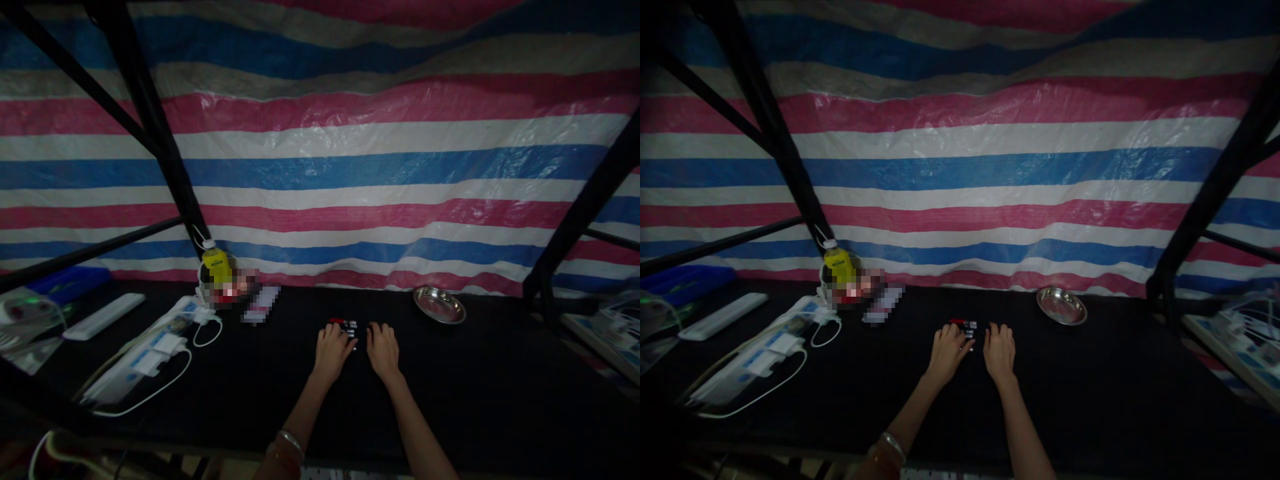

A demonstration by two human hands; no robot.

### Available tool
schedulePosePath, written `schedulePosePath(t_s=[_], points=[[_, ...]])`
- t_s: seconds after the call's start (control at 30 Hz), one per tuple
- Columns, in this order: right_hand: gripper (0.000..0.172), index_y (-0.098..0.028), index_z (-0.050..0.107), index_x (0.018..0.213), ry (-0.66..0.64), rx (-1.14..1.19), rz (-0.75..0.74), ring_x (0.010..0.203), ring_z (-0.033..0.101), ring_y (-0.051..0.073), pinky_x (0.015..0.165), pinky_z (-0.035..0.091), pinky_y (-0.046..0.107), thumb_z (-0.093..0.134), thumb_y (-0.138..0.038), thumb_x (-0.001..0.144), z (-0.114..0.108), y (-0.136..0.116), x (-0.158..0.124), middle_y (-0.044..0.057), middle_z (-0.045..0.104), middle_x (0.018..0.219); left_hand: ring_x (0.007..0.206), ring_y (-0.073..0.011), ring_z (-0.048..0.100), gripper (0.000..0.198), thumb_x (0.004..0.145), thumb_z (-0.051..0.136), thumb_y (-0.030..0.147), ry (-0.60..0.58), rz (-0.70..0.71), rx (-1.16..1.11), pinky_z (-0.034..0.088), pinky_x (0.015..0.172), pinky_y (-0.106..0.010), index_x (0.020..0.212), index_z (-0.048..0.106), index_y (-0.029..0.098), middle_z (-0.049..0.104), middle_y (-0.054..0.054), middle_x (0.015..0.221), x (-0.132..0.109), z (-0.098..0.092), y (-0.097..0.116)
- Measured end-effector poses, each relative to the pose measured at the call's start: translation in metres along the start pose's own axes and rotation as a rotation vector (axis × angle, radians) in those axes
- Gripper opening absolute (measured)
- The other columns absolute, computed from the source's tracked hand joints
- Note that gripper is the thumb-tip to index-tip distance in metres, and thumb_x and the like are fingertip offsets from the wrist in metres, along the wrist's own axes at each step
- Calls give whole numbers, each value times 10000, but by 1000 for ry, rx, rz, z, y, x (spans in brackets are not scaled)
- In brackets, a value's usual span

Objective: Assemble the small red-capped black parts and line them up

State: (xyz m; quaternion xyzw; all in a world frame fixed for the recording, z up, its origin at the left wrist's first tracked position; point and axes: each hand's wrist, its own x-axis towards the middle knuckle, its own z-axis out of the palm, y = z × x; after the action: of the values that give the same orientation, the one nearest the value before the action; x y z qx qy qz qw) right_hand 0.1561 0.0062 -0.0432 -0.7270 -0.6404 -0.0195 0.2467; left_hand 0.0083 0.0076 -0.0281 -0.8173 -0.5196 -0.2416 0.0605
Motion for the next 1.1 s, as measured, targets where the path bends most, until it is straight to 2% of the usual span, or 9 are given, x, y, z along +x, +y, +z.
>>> schedulePosePath(t_s=[0.23,0.37,0.53,0.7,0.87,1.1], points=[[328,-169,590,1127,59,8,-9,860,498,257,732,372,343,381,-245,886,5,1,-2,139,547,929,867,-208,455,333,834,465,490,-76,-56,-3,360,741,-337,833,611,190,515,-62,933,0,-4,1],[315,-152,604,1103,101,56,-14,843,482,258,723,380,351,403,-247,880,5,2,-3,138,531,905,864,-210,458,361,807,484,526,-72,-92,-14,366,743,-336,875,593,189,506,-64,954,0,-3,0],[266,-205,626,1060,159,249,-153,836,467,217,751,395,330,452,-263,867,0,3,-4,91,500,889,852,-206,463,352,856,410,492,-4,-156,-17,364,744,-336,897,569,181,504,-61,927,-1,0,-1],[203,-257,654,978,52,338,-307,806,459,195,749,404,322,500,-273,846,-5,0,-7,53,492,850,848,-211,471,285,912,319,343,105,-371,-43,362,741,-344,864,537,167,514,-66,893,0,-2,-4],[182,-257,642,972,-17,341,-313,816,469,197,755,412,322,552,-270,814,-6,-3,-7,47,505,847,850,-220,477,235,903,334,306,186,-539,-143,369,752,-357,838,511,166,522,-65,870,0,-3,-11],[128,-221,632,877,-41,435,-297,832,491,193,758,405,313,541,-288,817,-8,-1,-5,45,549,856,904,-237,482,229,894,345,314,298,-539,-276,385,789,-391,931,518,168,533,-81,940,-1,-4,-12]])
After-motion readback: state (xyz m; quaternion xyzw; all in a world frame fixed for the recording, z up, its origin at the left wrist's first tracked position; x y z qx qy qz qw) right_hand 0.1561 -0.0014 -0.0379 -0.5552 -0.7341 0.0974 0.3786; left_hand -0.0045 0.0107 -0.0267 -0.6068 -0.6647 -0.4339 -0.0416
